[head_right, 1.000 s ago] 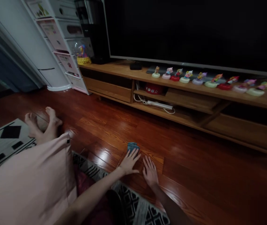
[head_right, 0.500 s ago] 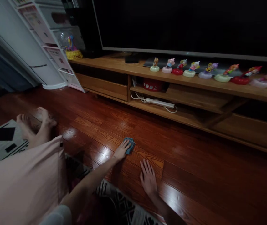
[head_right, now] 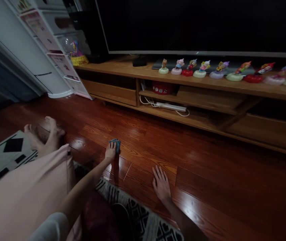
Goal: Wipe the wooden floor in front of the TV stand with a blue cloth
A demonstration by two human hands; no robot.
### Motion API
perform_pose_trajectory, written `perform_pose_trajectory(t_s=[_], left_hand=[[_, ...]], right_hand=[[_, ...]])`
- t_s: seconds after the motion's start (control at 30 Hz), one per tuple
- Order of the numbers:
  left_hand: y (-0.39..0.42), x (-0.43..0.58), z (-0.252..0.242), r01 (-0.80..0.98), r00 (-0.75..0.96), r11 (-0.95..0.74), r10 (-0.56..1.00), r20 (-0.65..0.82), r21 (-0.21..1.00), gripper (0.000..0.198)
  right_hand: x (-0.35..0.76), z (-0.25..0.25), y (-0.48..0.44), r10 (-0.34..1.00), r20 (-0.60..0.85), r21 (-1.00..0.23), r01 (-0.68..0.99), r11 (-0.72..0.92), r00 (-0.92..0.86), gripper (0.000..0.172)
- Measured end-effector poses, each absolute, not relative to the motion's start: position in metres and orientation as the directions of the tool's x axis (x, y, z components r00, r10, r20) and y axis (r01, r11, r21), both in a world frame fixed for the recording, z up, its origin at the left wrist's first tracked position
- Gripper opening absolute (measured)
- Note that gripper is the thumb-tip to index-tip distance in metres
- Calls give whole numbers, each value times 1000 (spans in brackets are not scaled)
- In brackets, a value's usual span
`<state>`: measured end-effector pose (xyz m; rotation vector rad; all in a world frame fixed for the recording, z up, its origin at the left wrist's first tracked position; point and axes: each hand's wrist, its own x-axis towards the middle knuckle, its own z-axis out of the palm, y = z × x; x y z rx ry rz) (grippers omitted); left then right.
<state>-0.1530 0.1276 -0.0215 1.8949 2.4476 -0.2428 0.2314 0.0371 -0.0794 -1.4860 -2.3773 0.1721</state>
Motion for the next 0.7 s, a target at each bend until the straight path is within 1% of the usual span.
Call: perform_pose_trajectory(t_s=[0.13,0.27,0.33,0.4,0.47,0.53,0.6,0.7], left_hand=[[93,-131,-21,959,-269,251,953,-143,-128,61],[46,-79,-35,975,-193,163,958,-214,-148,60],[19,-45,-48,986,-140,109,951,-275,-125,57],[-2,-13,-61,997,-69,50,940,-334,-65,53],[-11,7,-68,1000,-14,16,952,-306,5,53],[-3,11,-66,999,3,5,972,-236,33,56],[18,-3,-55,1000,-24,26,983,-184,11,58],[52,-39,-31,994,-91,80,981,-169,-71,60]], right_hand=[[231,-84,39,890,227,-259,856,447,-395,68],[231,-86,41,887,244,-247,860,447,-392,67],[231,-87,42,885,252,-238,861,449,-392,65],[231,-87,42,883,263,-230,863,449,-389,65],[231,-87,43,881,272,-226,864,450,-388,65],[231,-87,43,878,280,-226,862,454,-389,65],[231,-87,43,876,284,-228,860,457,-391,65],[232,-88,44,878,290,-228,863,450,-381,64]])
